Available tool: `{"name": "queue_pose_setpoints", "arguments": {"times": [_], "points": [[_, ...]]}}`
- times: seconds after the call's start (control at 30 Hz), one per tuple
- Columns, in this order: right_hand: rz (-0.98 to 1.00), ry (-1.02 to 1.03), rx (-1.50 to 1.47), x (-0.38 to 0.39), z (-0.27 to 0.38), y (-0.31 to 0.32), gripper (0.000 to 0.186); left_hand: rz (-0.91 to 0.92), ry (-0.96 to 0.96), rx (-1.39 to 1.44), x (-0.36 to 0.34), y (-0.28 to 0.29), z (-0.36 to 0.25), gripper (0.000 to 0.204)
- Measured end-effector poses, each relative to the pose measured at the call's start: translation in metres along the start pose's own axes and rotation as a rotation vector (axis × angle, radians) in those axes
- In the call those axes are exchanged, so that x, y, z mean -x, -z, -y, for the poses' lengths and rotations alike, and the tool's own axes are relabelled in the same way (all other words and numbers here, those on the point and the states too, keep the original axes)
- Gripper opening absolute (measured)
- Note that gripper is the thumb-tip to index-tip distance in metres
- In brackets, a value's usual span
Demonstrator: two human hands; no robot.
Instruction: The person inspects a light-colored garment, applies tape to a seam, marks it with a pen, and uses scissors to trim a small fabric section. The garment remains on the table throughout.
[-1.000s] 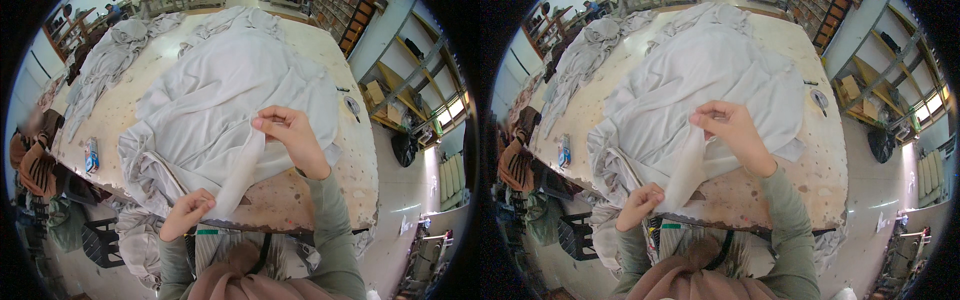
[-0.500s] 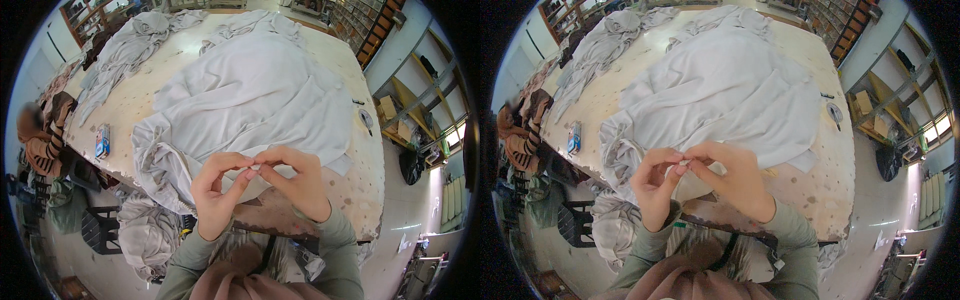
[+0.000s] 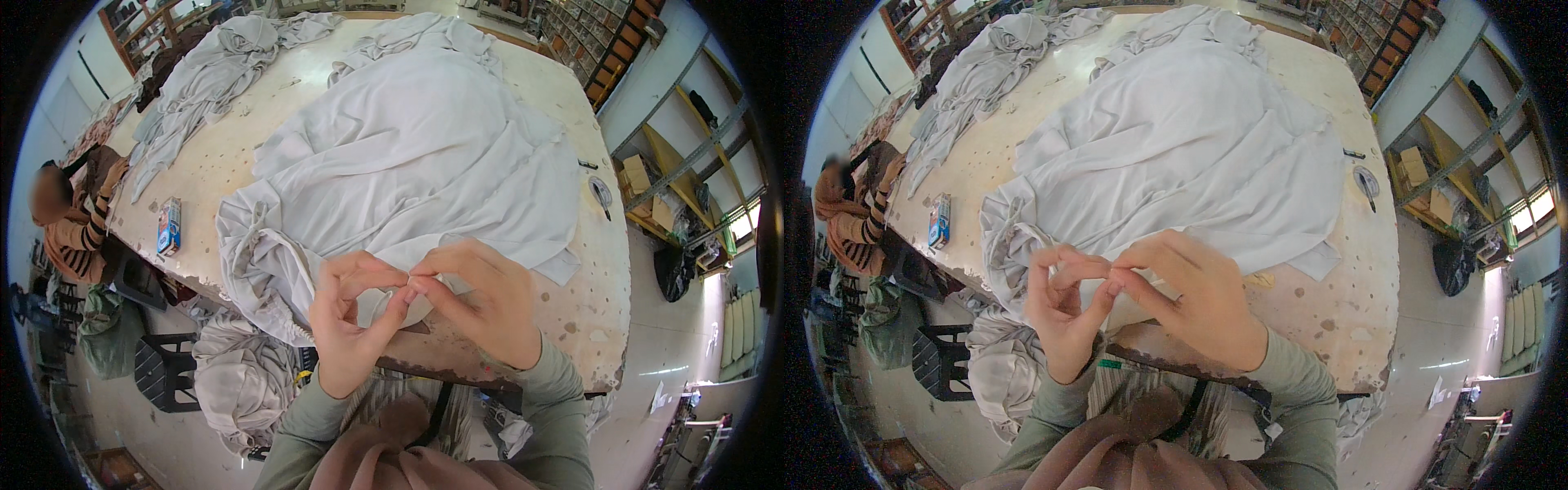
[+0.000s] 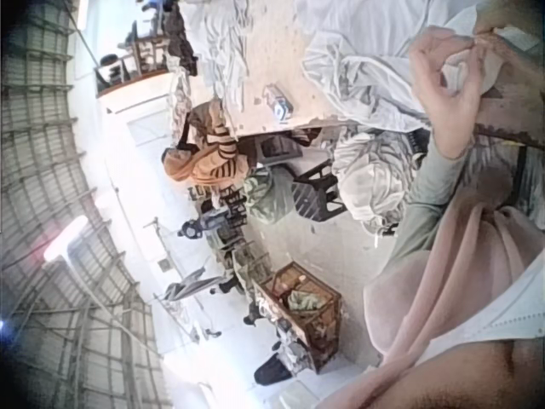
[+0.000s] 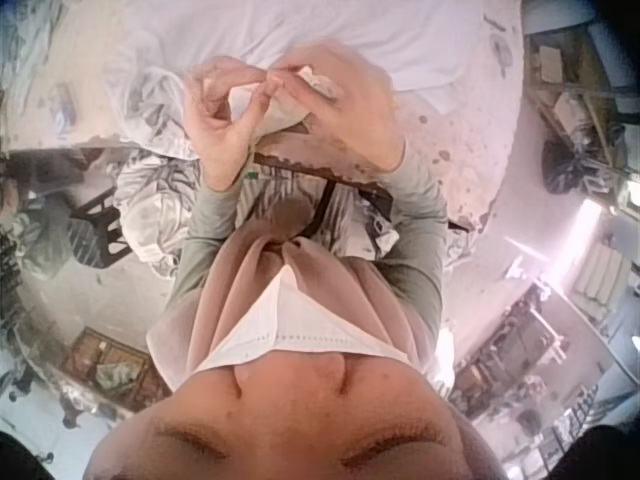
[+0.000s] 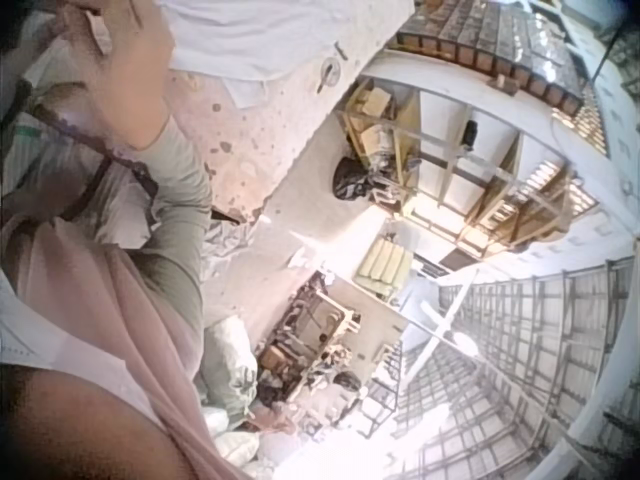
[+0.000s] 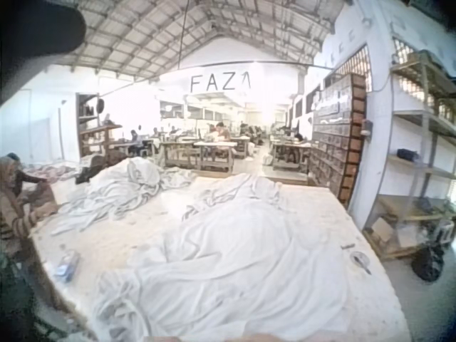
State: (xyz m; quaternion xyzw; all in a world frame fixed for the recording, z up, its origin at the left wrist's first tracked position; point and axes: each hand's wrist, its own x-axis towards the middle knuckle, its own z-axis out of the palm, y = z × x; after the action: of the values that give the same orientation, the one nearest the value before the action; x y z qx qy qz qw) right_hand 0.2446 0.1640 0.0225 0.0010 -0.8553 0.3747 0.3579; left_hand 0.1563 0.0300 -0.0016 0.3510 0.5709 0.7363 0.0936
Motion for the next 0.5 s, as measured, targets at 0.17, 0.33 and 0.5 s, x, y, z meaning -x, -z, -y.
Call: {"name": "queue_pose_setpoints", "arguments": {"times": [0.17, 0.33, 0.5], "points": [[0.114, -0.494, -0.501, -0.004, -0.018, 0.002, 0.012, 0.185, 0.531, 0.306, -0.004, 0.009, 0.002, 0.014], [0.157, -0.679, -0.675, -0.011, -0.030, 0.001, 0.014, 0.111, 0.598, 0.349, -0.004, 0.012, 0.018, 0.016], [0.203, -0.575, -0.488, -0.010, -0.032, -0.001, 0.016, 0.105, 0.602, 0.363, -0.001, 0.013, 0.027, 0.017]]}}
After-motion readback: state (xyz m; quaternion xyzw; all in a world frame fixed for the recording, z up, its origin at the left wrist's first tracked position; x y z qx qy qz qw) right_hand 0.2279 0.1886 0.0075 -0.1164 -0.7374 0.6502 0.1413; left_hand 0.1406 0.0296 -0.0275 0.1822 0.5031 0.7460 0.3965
